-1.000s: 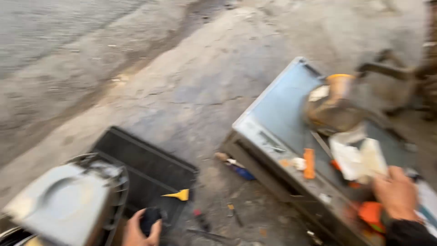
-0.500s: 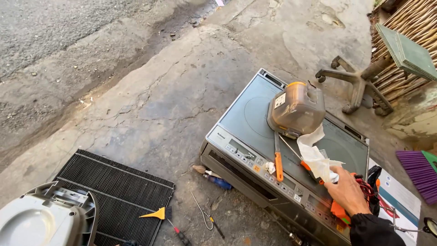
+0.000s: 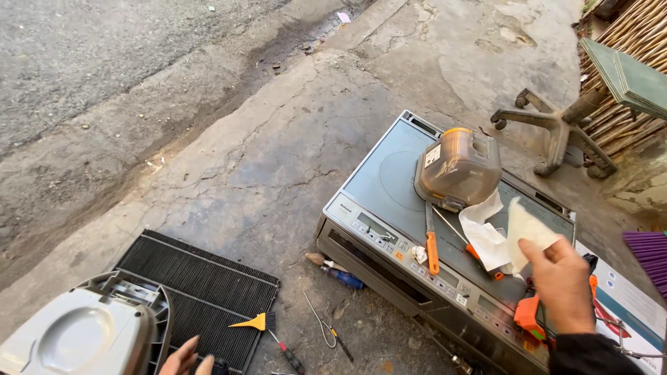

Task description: Repairing and cleaning the internal components of a disassembled vacuum cleaner using tweezers and a cleaning swab

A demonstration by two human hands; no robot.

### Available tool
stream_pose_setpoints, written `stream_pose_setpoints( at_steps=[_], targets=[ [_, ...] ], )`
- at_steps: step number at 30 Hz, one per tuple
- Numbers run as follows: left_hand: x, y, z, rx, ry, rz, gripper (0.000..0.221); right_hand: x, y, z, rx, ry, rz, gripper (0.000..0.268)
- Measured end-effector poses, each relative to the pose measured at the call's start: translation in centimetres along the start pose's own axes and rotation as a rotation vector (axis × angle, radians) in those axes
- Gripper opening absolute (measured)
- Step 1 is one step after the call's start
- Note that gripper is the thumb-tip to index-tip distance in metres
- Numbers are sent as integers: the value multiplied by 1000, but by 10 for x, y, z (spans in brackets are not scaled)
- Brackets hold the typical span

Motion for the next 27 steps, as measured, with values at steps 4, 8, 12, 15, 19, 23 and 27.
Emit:
stream_pose_setpoints(
  at_steps=[4,8,12,15,19,23,27],
  targets=[
    [-46,221,114,176,183,311,53,34,-103,81,283,-325,-569,49],
    [-52,374,183,453,-114,122,59,103,-161,161,405,-600,-796,54],
    [-36,469,266,828,-299,-60,98,176,-205,239,468,-859,-965,57],
    [-36,497,317,962,-474,153,112,208,-242,295,405,-1062,-1009,49],
    [-64,451,286,771,-250,28,48,228,-284,346,259,-1181,-1031,25],
    [-104,427,277,839,-72,-74,22,226,-306,363,104,-1088,-964,30],
    [-132,408,290,492,-206,253,39,225,-331,391,343,-1259,-905,72]
  ],
)
Point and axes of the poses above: each hand's wrist, its own z-axis away from the middle knuckle, its own x-axis out of the palm, y = z × x, the point moved 10 cm from there along -z, towards the middle knuckle, and after that the axes turned 8 degrees about x, right-handed, at the moved point
